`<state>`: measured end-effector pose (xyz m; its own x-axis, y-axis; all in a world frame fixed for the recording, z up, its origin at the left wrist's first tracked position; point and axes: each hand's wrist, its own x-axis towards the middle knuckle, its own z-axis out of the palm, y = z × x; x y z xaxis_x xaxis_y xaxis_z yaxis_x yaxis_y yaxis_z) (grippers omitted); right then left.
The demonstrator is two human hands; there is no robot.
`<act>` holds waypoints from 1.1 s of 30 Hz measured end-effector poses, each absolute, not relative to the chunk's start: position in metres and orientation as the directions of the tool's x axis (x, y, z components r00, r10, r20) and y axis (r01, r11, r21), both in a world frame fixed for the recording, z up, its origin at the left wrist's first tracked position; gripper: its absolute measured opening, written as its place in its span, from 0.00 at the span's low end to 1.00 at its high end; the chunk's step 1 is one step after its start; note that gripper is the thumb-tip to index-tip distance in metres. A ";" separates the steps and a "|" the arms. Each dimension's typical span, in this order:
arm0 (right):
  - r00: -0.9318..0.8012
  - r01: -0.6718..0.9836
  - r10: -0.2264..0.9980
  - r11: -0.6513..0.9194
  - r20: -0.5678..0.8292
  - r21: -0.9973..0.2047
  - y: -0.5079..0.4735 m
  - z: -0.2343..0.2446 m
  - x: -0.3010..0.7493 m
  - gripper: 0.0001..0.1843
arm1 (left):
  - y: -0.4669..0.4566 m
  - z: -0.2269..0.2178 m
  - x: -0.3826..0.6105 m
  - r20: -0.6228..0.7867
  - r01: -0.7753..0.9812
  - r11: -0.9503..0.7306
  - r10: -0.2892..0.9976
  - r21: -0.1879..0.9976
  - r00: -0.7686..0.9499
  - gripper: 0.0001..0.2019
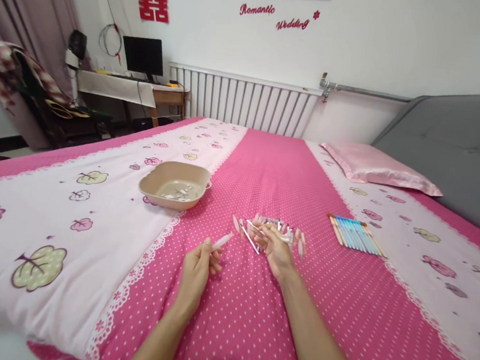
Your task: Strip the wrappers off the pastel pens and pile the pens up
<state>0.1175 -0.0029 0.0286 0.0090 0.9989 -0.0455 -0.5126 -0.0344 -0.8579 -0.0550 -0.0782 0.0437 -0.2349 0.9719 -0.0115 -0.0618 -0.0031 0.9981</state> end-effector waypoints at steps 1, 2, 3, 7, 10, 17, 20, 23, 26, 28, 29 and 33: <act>0.003 -0.489 0.999 -0.035 -0.042 -0.872 -0.002 0.027 0.119 0.08 | -0.078 0.044 -0.055 -0.013 -0.063 -0.001 0.972 0.998 -0.235 0.28; 0.000 -0.466 1.000 -0.028 -0.031 -0.884 -0.001 0.026 0.119 0.07 | -0.078 0.043 -0.055 -0.016 -0.066 0.000 0.972 0.998 -0.234 0.28; -0.002 -0.447 1.000 -0.017 -0.018 -0.895 -0.001 0.026 0.120 0.06 | -0.078 0.043 -0.055 -0.016 -0.067 0.000 0.972 0.998 -0.233 0.28; 0.020 -0.393 0.999 0.034 0.028 -0.919 0.000 0.028 0.121 0.06 | -0.078 0.041 -0.056 -0.013 -0.062 -0.001 0.975 0.998 -0.221 0.27; 0.015 -0.385 0.999 0.048 0.046 -0.922 0.001 0.027 0.124 0.06 | -0.078 0.041 -0.056 -0.015 -0.057 0.003 0.977 0.998 -0.214 0.26; 0.015 -0.315 1.000 0.030 0.027 -0.949 0.001 0.025 0.129 0.07 | -0.078 0.041 -0.055 -0.025 -0.027 0.020 0.978 0.999 -0.207 0.27; -0.047 -0.225 0.999 -0.030 -0.020 -0.974 -0.004 0.031 0.124 0.08 | -0.078 0.042 -0.055 -0.027 -0.017 0.024 0.978 1.000 -0.207 0.27; -0.114 -0.153 0.993 -0.036 -0.019 -0.988 -0.011 0.035 0.118 0.12 | -0.079 0.043 -0.055 -0.030 -0.022 0.026 0.978 0.999 -0.205 0.27; -0.214 -0.137 0.976 0.001 0.031 -0.991 -0.013 0.032 0.114 0.17 | -0.079 0.043 -0.054 -0.033 -0.021 0.029 0.975 0.999 -0.218 0.27; -0.283 -0.090 0.958 0.008 0.033 -0.996 -0.013 0.025 0.111 0.16 | -0.079 0.043 -0.054 -0.021 -0.006 0.020 0.973 1.000 -0.232 0.26; -0.301 -0.057 0.953 0.010 0.026 -0.998 -0.012 0.023 0.110 0.14 | -0.079 0.042 -0.053 -0.010 0.000 0.010 0.972 1.000 -0.236 0.25; -0.227 -0.004 0.971 0.074 0.073 -0.997 -0.017 0.023 0.099 0.07 | -0.079 0.037 -0.049 0.027 -0.020 -0.032 0.975 0.999 -0.220 0.20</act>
